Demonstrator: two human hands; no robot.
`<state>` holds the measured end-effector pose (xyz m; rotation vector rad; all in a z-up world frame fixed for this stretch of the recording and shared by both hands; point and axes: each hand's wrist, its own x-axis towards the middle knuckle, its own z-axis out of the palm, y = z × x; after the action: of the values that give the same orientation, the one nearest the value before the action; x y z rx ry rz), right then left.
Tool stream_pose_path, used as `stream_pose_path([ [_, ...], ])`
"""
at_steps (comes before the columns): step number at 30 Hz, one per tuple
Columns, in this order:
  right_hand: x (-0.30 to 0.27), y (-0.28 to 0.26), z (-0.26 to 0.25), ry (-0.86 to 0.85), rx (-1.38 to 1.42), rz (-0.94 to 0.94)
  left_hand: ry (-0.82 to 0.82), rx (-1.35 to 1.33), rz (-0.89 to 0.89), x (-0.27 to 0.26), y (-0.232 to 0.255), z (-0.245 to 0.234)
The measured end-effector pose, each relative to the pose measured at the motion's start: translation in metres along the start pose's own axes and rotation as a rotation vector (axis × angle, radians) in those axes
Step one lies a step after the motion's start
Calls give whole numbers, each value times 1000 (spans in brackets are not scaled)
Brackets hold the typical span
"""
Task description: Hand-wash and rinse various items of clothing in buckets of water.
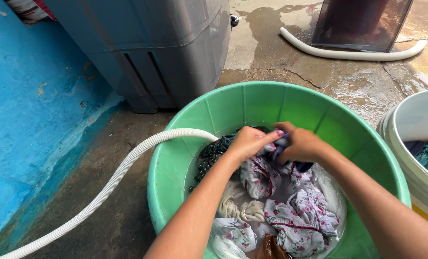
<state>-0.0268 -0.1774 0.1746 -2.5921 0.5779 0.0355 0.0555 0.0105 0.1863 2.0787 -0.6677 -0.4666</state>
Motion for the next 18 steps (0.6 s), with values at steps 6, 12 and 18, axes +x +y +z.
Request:
stream_pose_path([
  [6,-7,-12,33,-229,-179,-451,-110,-644,174,1,13,10],
  [12,-16,-19,-1,-154,-146,-73,215,325,-41,17,-51,0],
  [18,-20,-26,-33,-2,500,-63,275,-28,31,12,-14,8],
])
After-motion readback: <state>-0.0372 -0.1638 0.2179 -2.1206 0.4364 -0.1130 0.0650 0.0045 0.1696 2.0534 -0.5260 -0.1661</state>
